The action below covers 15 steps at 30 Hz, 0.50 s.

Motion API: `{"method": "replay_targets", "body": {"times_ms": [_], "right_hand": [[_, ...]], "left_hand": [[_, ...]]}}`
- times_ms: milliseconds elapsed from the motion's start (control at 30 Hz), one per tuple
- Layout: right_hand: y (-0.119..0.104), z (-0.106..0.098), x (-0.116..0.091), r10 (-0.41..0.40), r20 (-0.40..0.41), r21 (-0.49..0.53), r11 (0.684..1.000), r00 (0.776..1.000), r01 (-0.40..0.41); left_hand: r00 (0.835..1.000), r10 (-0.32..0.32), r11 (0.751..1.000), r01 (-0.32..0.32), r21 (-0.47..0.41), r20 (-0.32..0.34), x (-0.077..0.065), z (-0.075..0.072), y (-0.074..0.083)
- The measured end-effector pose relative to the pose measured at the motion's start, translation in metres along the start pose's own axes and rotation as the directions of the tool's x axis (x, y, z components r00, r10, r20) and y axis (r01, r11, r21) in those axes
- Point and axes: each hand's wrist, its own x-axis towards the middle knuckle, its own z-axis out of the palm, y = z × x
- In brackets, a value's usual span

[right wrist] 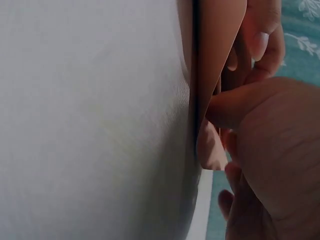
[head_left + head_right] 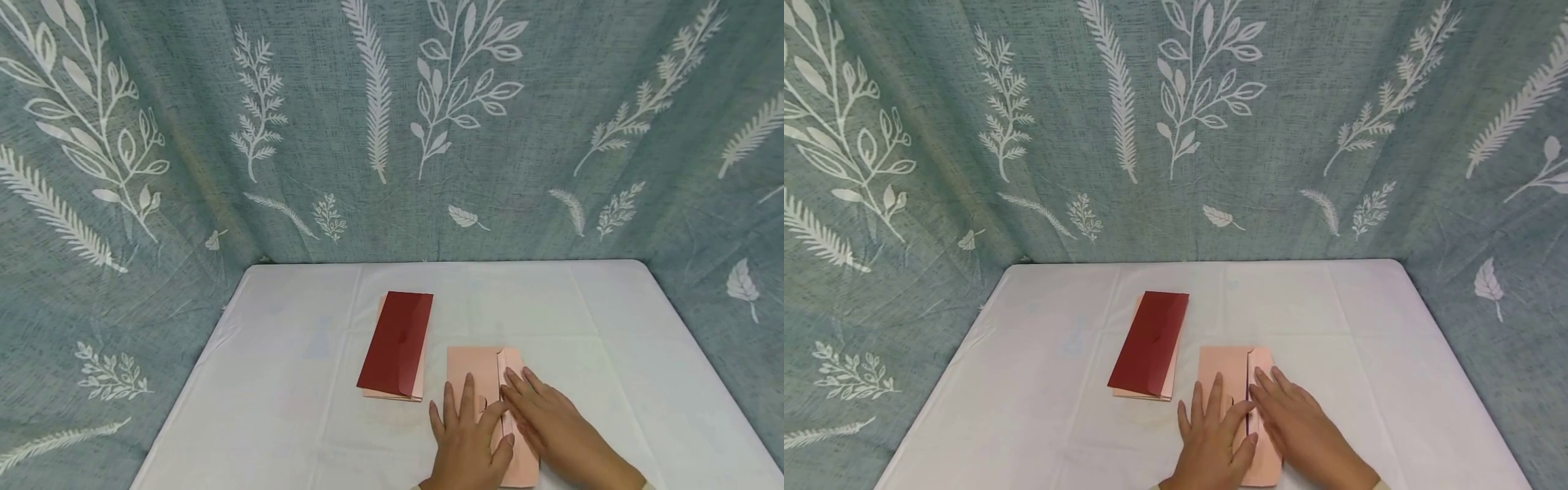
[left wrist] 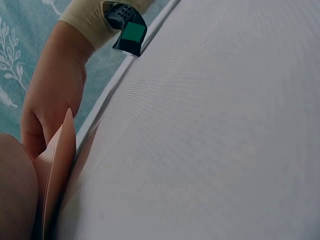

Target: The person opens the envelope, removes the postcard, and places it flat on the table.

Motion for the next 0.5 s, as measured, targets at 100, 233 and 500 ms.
{"method": "replay_targets", "body": {"times_ms": [100, 233, 500], "right_hand": [[0.0006, -0.0006, 0.0028, -0.033, 0.006, 0.027, 0.999, 0.999, 0.033], [0.0017, -0.0028, 0.0046, -0.053, 0.032, 0.079, 0.996, 0.998, 0.050], [0.0101, -0.0072, 0.0104, -0.111, 0.040, 0.087, 0.990, 0.993, 0.107]], "left_hand": [[1.000, -0.009, 1.000, 0.009, -0.001, 0.008, 0.0001, -0.0005, 0.0004], [1.000, -0.019, 1.000, 0.019, -0.010, 0.023, 0.0004, -0.0014, 0.0010], [1.000, -0.015, 1.000, 0.015, -0.001, 0.017, 0.0002, -0.0016, 0.0000]]}}
